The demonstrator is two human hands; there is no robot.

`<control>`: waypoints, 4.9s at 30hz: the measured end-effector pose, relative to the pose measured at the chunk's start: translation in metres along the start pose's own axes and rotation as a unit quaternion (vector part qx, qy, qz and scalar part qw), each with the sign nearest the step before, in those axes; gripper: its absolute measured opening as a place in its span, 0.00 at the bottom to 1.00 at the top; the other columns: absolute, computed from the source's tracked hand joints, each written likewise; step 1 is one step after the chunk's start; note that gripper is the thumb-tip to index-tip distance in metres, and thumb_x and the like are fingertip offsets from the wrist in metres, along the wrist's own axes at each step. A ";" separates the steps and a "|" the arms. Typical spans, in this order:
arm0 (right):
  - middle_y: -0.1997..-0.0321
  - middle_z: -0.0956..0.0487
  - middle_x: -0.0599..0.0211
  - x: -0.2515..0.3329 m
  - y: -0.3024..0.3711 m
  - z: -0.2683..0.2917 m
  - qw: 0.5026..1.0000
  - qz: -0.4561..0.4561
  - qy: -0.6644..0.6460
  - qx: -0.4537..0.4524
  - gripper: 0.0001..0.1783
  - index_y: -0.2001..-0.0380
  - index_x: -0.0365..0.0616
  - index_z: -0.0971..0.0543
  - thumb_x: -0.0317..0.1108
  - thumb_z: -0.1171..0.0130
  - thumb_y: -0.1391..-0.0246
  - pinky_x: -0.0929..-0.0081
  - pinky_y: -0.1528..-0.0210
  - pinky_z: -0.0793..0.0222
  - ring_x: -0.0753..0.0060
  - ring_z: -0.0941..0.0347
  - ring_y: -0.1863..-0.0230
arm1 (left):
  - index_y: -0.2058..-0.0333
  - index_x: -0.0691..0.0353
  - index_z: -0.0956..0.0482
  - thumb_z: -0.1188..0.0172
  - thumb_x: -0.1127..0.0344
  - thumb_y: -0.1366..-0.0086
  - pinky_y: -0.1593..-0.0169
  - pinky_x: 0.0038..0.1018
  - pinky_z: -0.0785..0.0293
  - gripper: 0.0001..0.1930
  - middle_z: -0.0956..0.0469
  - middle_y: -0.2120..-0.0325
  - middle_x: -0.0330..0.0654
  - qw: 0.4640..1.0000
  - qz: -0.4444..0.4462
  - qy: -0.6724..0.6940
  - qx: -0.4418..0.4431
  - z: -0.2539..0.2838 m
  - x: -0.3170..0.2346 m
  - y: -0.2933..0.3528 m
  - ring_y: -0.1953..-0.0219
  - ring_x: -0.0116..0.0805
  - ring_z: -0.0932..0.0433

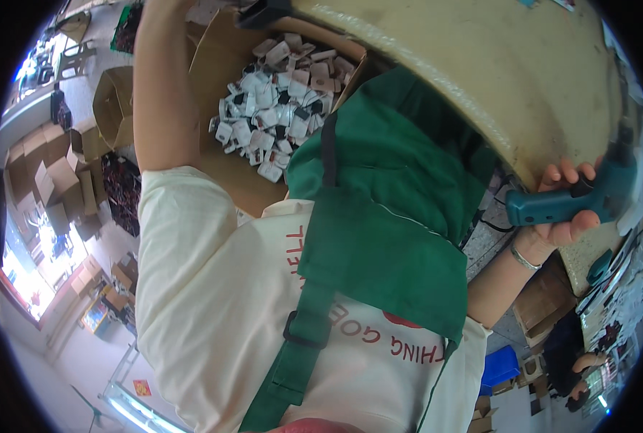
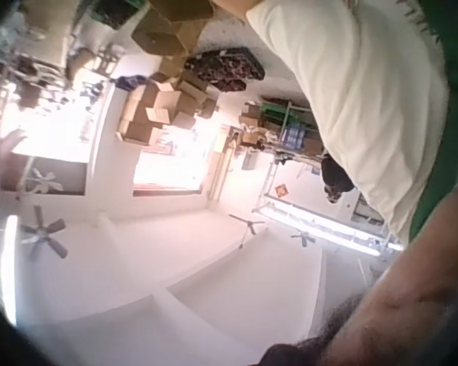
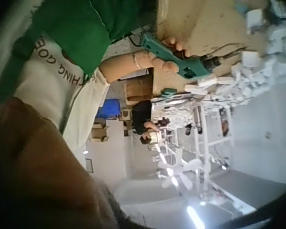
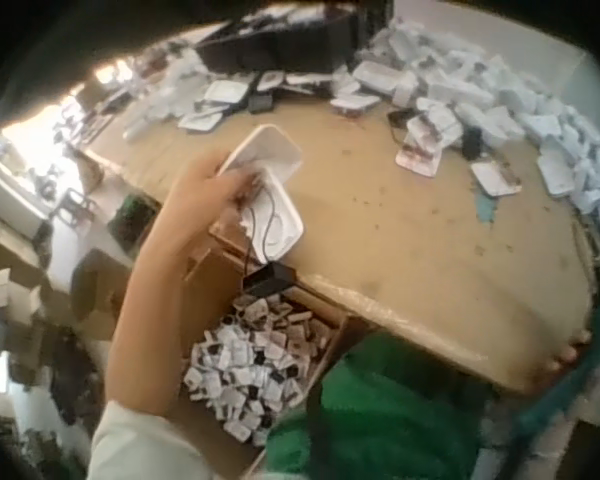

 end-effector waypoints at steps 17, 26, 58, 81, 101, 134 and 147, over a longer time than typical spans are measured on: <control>0.52 0.28 0.69 0.012 -0.005 0.010 0.998 -0.011 0.022 -0.055 0.49 0.39 0.45 0.38 0.36 0.22 0.63 0.64 0.45 0.39 0.64 0.35 0.52 | 0.55 0.64 0.22 0.39 0.67 0.41 0.53 0.28 0.32 0.15 0.21 0.65 0.38 0.872 0.465 0.078 0.129 -0.002 0.352 0.352 0.60 0.28 0.27; 0.49 0.29 0.68 0.007 -0.006 0.004 0.999 -0.006 -0.002 -0.032 0.48 0.38 0.45 0.39 0.36 0.23 0.62 0.62 0.43 0.39 0.64 0.35 0.51 | 0.42 0.67 0.32 0.32 0.53 0.47 0.46 0.33 0.29 0.37 0.23 0.52 0.52 0.881 0.366 -0.105 0.281 -0.045 0.313 0.291 0.51 0.44 0.23; 0.47 0.29 0.71 0.011 0.037 0.006 0.985 0.141 -0.078 -0.061 0.49 0.32 0.48 0.46 0.45 0.31 0.51 0.59 0.48 0.33 0.69 0.32 0.53 | 0.46 0.65 0.30 0.32 0.59 0.47 0.58 0.31 0.26 0.32 0.21 0.61 0.47 0.910 -0.279 -0.277 0.134 -0.185 -0.120 -0.053 0.62 0.38 0.21; 0.51 0.27 0.68 0.008 0.033 -0.004 0.982 0.131 -0.107 -0.079 0.37 0.43 0.41 0.33 0.45 0.30 0.52 0.57 0.53 0.30 0.68 0.30 0.56 | 0.50 0.71 0.28 0.45 0.68 0.43 0.52 0.44 0.29 0.22 0.23 0.59 0.61 0.919 -0.268 -0.274 0.092 -0.308 -0.204 -0.159 0.54 0.58 0.25; 0.29 0.50 0.41 0.019 0.012 -0.001 0.959 0.204 -0.034 -0.195 0.44 0.31 0.48 0.49 0.47 0.39 0.44 0.55 0.27 0.51 0.43 0.53 0.28 | 0.51 0.59 0.25 0.42 0.71 0.39 0.53 0.36 0.27 0.16 0.22 0.58 0.46 0.822 -0.515 -0.170 0.175 -0.240 -0.226 0.062 0.57 0.48 0.23; 0.29 0.52 0.41 0.027 0.061 -0.002 0.892 0.336 0.020 -0.303 0.42 0.34 0.43 0.43 0.46 0.37 0.47 0.53 0.24 0.63 0.40 0.60 0.27 | 0.57 0.60 0.24 0.36 0.52 0.43 0.72 0.32 0.26 0.21 0.22 0.72 0.43 0.821 -0.422 -0.329 0.199 -0.282 -0.184 0.135 0.72 0.42 0.21; 0.30 0.51 0.41 0.028 0.063 -0.002 0.898 0.324 0.046 -0.293 0.41 0.33 0.46 0.45 0.49 0.41 0.43 0.55 0.24 0.63 0.41 0.58 0.27 | 0.55 0.68 0.27 0.42 0.70 0.41 0.59 0.38 0.28 0.16 0.24 0.66 0.53 0.805 -0.305 -0.195 0.470 -0.329 -0.194 0.093 0.64 0.54 0.25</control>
Point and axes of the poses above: each hand's wrist, its own y-axis away from the middle knuckle, its own z-axis out of the back of the hand, x = y × z, the point moved 9 cm from there along -y, towards the middle knuckle
